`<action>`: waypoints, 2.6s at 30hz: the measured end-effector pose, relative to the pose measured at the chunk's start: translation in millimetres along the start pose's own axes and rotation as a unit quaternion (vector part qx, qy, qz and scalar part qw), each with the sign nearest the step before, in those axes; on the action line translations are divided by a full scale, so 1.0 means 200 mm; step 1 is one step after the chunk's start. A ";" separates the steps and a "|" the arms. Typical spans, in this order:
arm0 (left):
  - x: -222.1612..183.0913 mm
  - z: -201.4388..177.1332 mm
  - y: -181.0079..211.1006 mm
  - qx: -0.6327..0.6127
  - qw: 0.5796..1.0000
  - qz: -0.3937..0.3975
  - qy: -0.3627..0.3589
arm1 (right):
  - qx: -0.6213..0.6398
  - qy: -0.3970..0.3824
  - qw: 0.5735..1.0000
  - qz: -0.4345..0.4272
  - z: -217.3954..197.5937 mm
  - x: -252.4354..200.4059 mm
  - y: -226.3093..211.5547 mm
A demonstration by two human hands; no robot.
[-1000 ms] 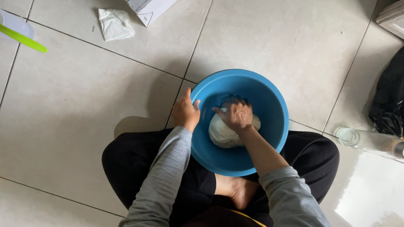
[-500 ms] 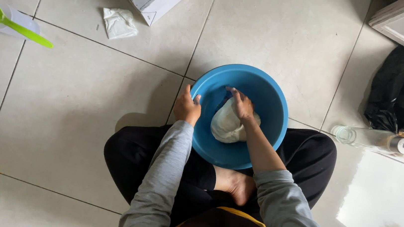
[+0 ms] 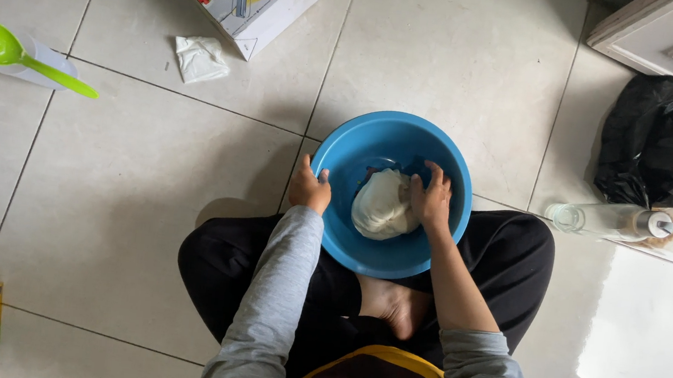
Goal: A person sitting on the floor is kneading a large piece of white dough inside a blue plastic bowl using both hands.
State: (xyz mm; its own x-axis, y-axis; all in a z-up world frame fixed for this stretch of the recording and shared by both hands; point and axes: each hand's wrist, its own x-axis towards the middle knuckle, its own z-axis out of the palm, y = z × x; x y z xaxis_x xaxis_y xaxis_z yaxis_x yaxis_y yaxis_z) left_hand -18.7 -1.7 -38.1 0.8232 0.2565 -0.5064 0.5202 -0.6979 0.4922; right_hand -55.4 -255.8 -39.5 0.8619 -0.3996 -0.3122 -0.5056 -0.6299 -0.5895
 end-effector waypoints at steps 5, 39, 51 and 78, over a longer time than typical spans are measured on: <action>-0.01 -0.03 0.04 -0.036 0.999 -0.013 0.000 | -0.065 -0.086 0.994 0.032 0.25 0.32 0.41; 0.13 0.17 -0.04 0.000 0.999 0.028 0.020 | -0.204 -0.148 0.936 -0.245 0.00 -0.44 -0.24; -0.01 0.03 0.09 0.027 0.999 0.019 0.022 | -0.292 -0.120 0.924 -0.216 0.36 -0.01 -0.27; -0.04 -0.09 -0.05 -0.001 1.000 0.013 -0.009 | -0.274 -0.163 0.876 -0.363 -0.11 -0.49 -0.13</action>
State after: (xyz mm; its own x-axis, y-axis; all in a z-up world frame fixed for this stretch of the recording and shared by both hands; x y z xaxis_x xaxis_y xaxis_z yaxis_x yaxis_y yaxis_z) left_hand -26.7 15.0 -25.7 0.8324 0.2253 -0.5063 0.4989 -0.7025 0.5076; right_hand -128.1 -215.1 22.7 0.8844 0.3931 -0.2514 0.3140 -0.8999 -0.3025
